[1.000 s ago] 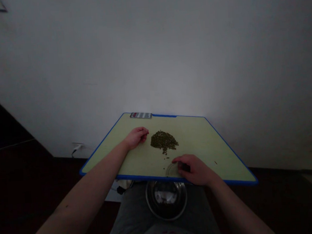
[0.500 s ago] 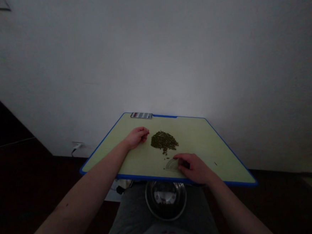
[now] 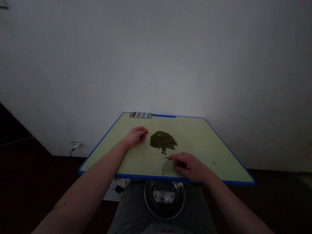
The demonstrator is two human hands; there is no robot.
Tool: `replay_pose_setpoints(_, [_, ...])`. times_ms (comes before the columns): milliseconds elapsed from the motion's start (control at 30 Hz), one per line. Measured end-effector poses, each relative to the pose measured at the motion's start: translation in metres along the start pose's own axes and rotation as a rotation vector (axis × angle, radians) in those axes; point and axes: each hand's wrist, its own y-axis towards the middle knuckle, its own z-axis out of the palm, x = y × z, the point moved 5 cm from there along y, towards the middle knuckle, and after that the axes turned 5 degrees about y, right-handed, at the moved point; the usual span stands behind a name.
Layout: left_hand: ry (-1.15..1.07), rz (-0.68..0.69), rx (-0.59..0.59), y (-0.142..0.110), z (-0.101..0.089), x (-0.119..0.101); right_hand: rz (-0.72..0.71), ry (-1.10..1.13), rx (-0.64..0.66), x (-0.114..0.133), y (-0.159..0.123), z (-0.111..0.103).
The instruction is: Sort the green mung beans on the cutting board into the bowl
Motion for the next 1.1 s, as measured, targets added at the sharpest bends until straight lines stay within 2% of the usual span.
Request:
replay_pose_setpoints(833, [0.010,0.014,0.016,-0.001,0.001,-0.002,0.022,0.077,0.005,0.001,-0.005,-0.002])
replay_pose_setpoints(933, [0.003,0.004,0.008,-0.002,0.001,-0.003,0.045,0.060,-0.042,-0.003,-0.004,-0.003])
replay_pose_setpoints(1100, [-0.014,-0.012,0.002,-0.001,0.001,-0.002,0.136,-0.031,-0.192,-0.012,-0.001,-0.006])
